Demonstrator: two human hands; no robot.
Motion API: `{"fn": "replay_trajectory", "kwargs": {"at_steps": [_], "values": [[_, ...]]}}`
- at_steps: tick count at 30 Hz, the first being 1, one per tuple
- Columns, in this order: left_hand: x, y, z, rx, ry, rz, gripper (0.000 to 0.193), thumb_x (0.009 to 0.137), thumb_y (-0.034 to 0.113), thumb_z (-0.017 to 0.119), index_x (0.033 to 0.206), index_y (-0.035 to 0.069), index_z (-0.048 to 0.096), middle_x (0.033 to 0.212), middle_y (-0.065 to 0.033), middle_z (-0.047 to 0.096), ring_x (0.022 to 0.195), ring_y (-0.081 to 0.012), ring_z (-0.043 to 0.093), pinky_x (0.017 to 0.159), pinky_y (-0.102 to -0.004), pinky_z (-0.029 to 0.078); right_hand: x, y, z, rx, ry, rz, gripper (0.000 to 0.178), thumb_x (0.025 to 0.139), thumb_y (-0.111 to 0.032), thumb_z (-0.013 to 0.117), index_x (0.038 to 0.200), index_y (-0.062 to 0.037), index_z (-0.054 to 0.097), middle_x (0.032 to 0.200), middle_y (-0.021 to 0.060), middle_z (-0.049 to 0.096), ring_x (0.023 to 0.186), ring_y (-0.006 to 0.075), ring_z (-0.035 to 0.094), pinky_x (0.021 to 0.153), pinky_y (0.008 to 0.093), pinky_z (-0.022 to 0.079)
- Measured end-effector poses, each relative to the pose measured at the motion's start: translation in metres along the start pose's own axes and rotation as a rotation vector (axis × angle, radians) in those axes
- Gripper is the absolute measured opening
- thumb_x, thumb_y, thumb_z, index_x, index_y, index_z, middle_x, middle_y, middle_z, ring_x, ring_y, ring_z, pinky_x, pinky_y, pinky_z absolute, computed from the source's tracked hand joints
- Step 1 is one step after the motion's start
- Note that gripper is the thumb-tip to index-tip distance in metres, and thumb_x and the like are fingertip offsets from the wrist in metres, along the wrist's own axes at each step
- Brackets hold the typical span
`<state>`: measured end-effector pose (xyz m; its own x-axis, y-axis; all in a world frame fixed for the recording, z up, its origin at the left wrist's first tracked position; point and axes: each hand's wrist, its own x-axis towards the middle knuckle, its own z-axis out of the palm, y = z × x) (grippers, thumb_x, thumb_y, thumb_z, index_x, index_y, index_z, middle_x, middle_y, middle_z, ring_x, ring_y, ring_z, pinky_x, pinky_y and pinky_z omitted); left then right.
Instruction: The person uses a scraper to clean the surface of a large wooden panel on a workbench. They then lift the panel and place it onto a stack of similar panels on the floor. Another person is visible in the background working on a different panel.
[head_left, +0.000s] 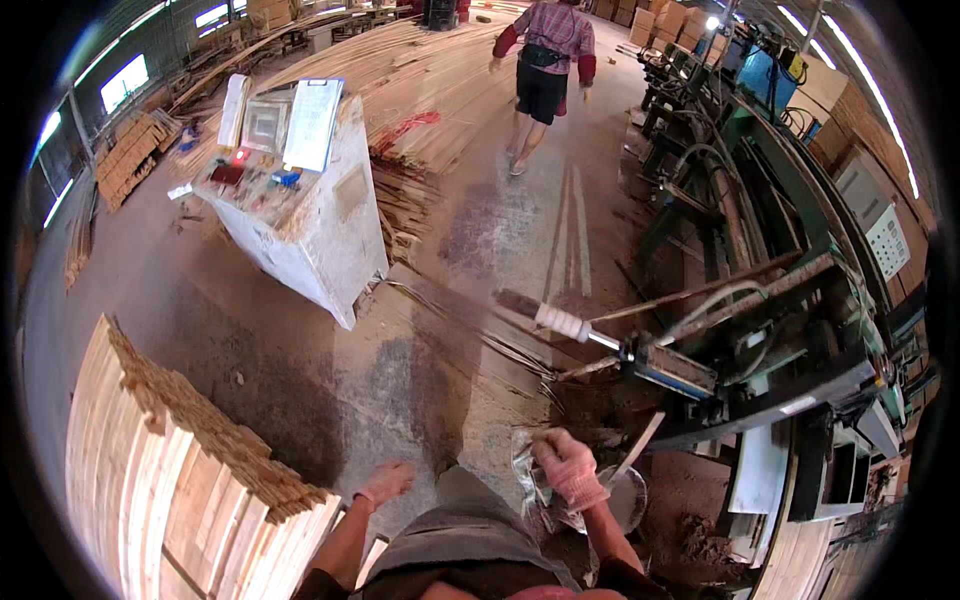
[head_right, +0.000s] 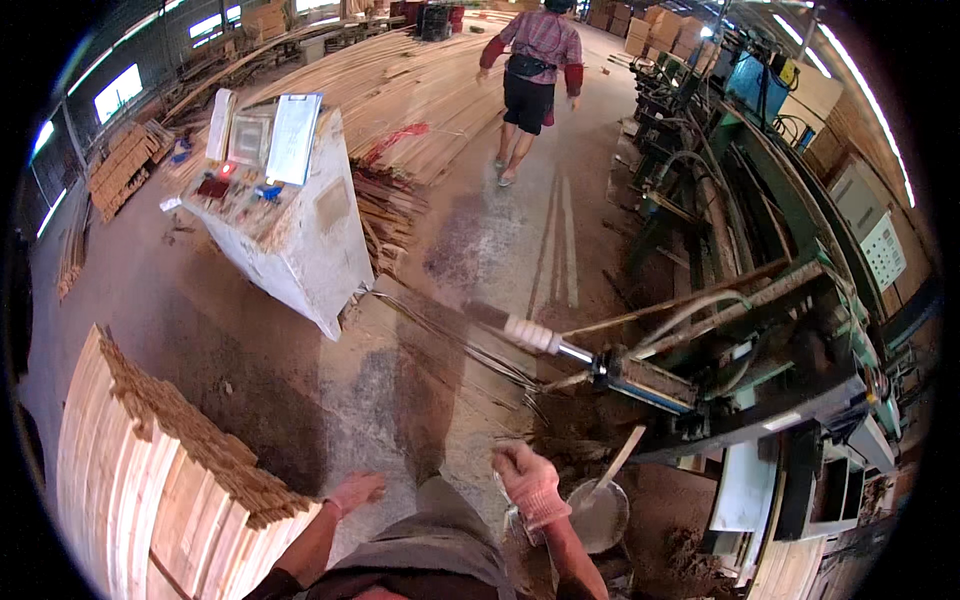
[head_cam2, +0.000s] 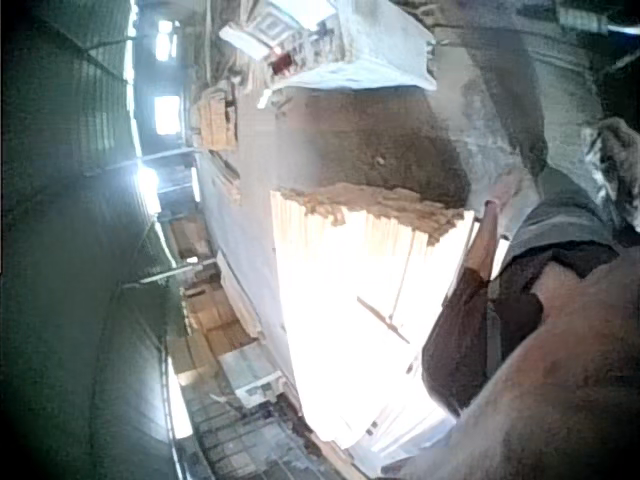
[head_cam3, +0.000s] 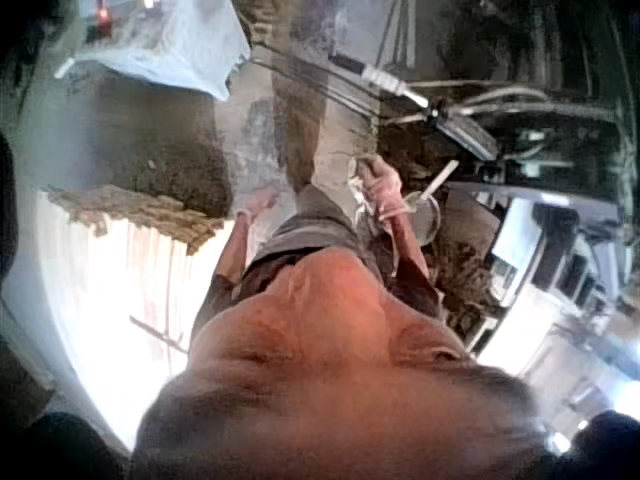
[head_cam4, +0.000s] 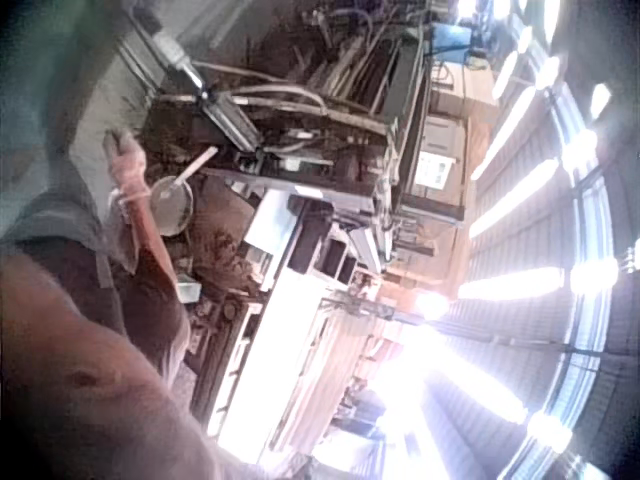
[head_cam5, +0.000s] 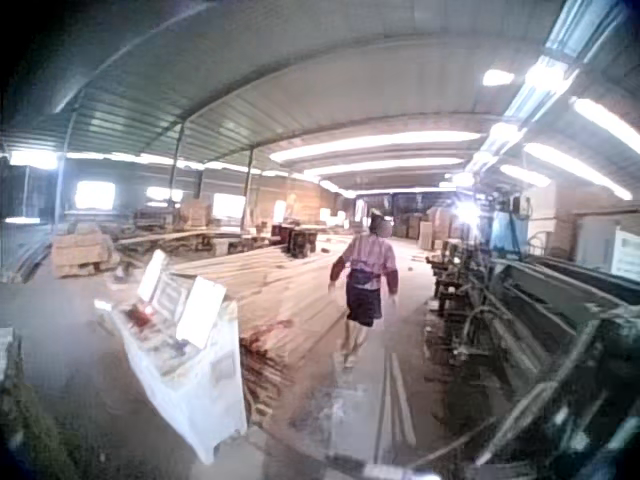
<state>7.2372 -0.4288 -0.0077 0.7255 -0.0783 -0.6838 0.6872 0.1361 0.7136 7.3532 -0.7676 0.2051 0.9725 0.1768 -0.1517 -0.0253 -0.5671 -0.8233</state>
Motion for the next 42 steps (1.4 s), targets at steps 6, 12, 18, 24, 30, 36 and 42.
{"fn": "replay_trajectory", "kwargs": {"at_steps": [6,12,18,24,30,36,42], "values": [[-0.015,-0.053,-0.167,-0.735,0.632,-0.277,0.031,0.093,0.041,0.051,0.096,0.010,0.054,0.084,-0.0111,0.053,0.068,-0.0314,0.050,0.062,-0.0517,0.045,0.197,-0.099,0.007,-0.052,-0.027,-0.142,0.022,0.095,-0.023,0.063,0.111,-0.0086,0.070,0.094,0.0139,0.073,0.089,0.0254,0.072,0.079,0.0348,0.056],[0.010,0.010,-0.208,-0.724,0.691,-0.388,0.026,0.092,0.034,0.056,0.093,0.008,0.059,0.075,-0.0100,0.056,0.056,-0.0254,0.051,0.048,-0.0398,0.043,0.393,-0.160,0.068,-0.367,-0.348,-0.361,0.030,0.094,-0.033,0.062,0.114,-0.0117,0.068,0.098,0.0159,0.072,0.093,0.0316,0.071,0.080,0.0405,0.055],[0.226,0.200,-0.290,-0.297,0.536,-0.404,0.031,0.092,0.035,0.058,0.101,0.006,0.062,0.078,-0.0110,0.060,0.060,-0.0250,0.058,0.051,-0.0403,0.048,0.554,-0.003,0.143,-0.508,-0.574,-0.098,0.043,0.093,-0.044,0.055,0.119,-0.0119,0.065,0.110,0.0204,0.069,0.102,0.0381,0.066,0.086,0.0455,0.052],[0.493,0.494,-0.319,-0.175,0.288,-0.132,0.042,0.097,0.036,0.058,0.123,0.003,0.063,0.101,-0.0112,0.070,0.085,-0.0232,0.069,0.067,-0.0375,0.054,0.566,0.216,0.109,-0.915,-0.869,0.453,0.035,0.091,-0.029,0.054,0.099,-0.0029,0.075,0.104,0.0139,0.075,0.091,0.0362,0.072,0.077,0.0517,0.058],[0.707,0.737,-0.273,-0.010,0.188,0.055,0.045,0.097,0.041,0.059,0.120,0.003,0.063,0.114,-0.0156,0.071,0.093,-0.0282,0.071,0.072,-0.0394,0.055,0.791,0.206,0.083,-0.690,-0.917,0.714,0.029,0.088,-0.029,0.060,0.102,-0.0071,0.074,0.094,0.0146,0.073,0.084,0.0335,0.072,0.072,0.0458,0.057],[0.811,0.789,-0.290,-0.212,0.308,-0.239,0.034,0.093,0.046,0.064,0.090,0.012,0.060,0.076,-0.0014,0.055,0.065,-0.0170,0.056,0.053,-0.0391,0.044,1.116,0.165,0.049,-0.636,-0.498,0.129,0.039,0.088,-0.032,0.058,0.118,-0.0078,0.066,0.116,0.0171,0.069,0.101,0.0339,0.068,0.083,0.0422,0.055],[0.913,0.823,-0.288,-0.045,0.303,-0.492,0.056,0.087,0.056,0.066,0.117,0.010,0.059,0.103,-0.0112,0.063,0.086,-0.0329,0.065,0.068,-0.0519,0.055,1.518,-0.029,-0.012,0.337,-0.292,0.477,0.032,0.093,-0.031,0.062,0.104,-0.0020,0.067,0.090,0.0096,0.071,0.074,0.0172,0.067,0.067,0.0322,0.055]]}}
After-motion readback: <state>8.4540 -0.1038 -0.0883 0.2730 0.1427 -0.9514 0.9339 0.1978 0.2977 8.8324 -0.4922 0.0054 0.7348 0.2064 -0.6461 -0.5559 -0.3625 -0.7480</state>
